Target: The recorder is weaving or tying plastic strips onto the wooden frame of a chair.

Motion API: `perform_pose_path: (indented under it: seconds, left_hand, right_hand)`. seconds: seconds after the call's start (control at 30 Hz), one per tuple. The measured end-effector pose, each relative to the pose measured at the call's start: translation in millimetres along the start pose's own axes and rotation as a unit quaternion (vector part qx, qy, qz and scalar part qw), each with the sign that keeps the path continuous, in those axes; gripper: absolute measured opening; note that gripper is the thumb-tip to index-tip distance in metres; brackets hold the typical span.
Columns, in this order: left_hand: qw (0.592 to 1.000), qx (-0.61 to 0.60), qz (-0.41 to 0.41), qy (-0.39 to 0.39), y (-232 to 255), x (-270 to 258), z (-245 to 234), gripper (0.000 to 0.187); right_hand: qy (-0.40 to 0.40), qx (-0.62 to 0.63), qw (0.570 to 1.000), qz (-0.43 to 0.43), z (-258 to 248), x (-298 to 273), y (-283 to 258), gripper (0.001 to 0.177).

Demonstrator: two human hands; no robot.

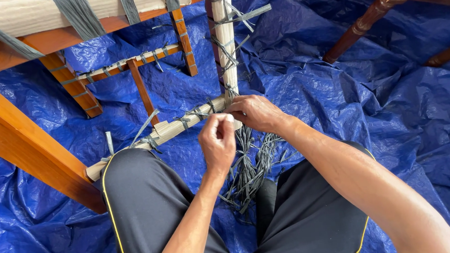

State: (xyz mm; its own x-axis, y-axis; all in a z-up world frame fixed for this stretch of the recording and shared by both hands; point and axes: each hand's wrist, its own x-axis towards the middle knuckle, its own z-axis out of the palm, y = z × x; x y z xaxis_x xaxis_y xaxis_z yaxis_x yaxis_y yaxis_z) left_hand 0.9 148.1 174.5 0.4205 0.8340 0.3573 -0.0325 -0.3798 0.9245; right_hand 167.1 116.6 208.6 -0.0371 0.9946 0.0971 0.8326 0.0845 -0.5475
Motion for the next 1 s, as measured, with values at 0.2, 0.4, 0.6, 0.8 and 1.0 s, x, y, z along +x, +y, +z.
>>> perform_pose_path:
  seconds: [0.2,0.4,0.6,0.8,1.0]
  left_hand:
    - [0.998,0.03,0.01,0.046,-7.7,37.5,-6.7,0.014]
    - [0.963,0.185,0.024,-0.193,-22.4,54.3,-7.2,0.042]
    - [0.946,0.233,0.015,-0.225,-26.5,46.4,-0.1,0.026]
    - [0.956,0.236,0.018,-0.175,-16.6,43.2,3.3,0.024]
    - [0.948,0.281,0.006,-0.151,-19.8,36.2,9.1,0.016]
  right_hand:
    - [-0.014,0.004,1.0,0.013,3.5,-4.2,4.9,0.017]
    - [-0.006,0.032,0.999,0.028,-2.6,-6.4,3.6,0.017]
    - [0.033,-0.04,0.999,0.001,2.0,-10.0,1.4,0.022]
    - [0.047,-0.148,0.987,-0.029,9.6,-10.2,2.9,0.016]
    - [0.036,-0.131,0.99,-0.039,7.1,-10.1,2.4,0.016]
